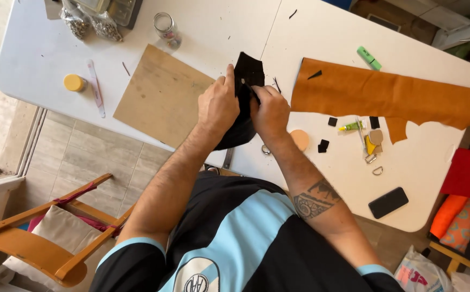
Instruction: Trimming the edges of a black leather piece using scissors on a workshop table.
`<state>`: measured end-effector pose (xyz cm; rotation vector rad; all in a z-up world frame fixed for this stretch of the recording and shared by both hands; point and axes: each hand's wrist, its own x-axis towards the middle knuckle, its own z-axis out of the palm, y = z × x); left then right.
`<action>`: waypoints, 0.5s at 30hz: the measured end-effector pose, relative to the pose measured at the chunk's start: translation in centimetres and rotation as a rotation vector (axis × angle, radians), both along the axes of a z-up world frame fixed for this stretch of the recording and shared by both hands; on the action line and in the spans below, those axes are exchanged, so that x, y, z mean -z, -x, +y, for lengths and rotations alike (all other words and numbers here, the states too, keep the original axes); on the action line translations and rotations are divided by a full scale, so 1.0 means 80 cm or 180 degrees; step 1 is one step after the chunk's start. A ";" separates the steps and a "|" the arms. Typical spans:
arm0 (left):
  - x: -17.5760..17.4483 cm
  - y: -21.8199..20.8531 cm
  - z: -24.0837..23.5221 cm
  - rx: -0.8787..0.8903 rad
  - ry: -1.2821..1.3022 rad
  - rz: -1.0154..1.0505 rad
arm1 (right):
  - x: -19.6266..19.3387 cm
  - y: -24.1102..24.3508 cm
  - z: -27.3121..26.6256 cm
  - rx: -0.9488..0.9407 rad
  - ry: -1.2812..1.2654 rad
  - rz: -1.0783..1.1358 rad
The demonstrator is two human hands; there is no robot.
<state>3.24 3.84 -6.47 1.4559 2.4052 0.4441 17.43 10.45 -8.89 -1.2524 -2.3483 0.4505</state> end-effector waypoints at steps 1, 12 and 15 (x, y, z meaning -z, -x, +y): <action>0.014 0.007 0.000 0.0191 0.0008 -0.0034 | -0.009 -0.001 0.000 -0.0042 -0.0044 0.0057; 0.086 0.018 0.016 0.0398 0.0157 -0.1634 | 0.000 -0.016 -0.002 0.0039 -0.0167 0.0415; 0.079 -0.006 0.025 0.0067 0.0005 -0.1399 | -0.010 -0.014 0.001 -0.0088 -0.0427 0.0555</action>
